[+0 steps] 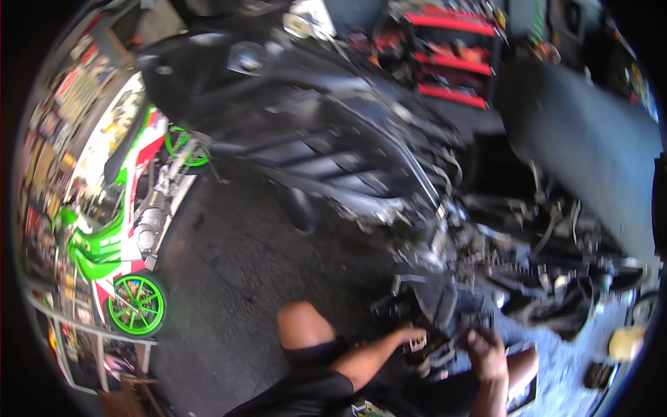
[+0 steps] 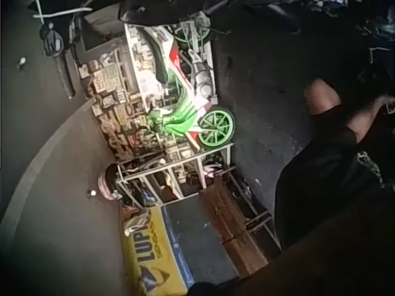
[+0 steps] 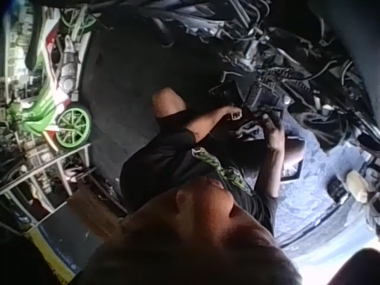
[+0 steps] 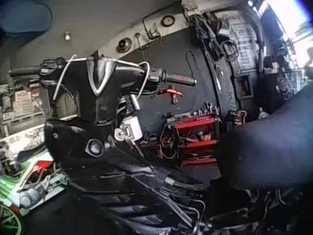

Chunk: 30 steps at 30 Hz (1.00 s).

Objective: Disassembling and inspecting a motorcycle carburetor and adjacent engine components.

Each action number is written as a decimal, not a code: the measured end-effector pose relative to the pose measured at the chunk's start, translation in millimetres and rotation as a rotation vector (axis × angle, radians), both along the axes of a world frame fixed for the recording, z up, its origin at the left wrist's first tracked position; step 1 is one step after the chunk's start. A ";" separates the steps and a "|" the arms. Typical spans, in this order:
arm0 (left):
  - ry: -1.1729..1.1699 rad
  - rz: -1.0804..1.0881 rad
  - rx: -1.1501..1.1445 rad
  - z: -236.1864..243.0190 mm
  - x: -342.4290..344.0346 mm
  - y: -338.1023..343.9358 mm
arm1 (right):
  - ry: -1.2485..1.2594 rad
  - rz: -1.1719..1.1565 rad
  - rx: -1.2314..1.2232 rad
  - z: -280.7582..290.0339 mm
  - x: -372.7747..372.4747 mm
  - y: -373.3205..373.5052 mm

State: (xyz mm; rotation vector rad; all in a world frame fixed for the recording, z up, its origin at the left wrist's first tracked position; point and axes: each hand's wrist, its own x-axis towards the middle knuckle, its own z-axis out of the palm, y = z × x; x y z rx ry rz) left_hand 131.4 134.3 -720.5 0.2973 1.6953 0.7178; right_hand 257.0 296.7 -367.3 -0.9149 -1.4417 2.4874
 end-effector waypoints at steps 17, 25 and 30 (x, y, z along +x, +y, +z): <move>0.465 0.281 0.185 216.0 -129.0 -15.7 | 0.290 0.326 0.540 214.7 -99.9 26.4; 0.498 0.471 0.217 519.8 -66.1 -101.1 | 0.443 0.803 0.408 528.6 -246.9 -84.5; 0.384 0.821 -0.209 627.6 -116.3 -229.1 | 0.201 0.781 -0.286 534.7 -309.2 -212.3</move>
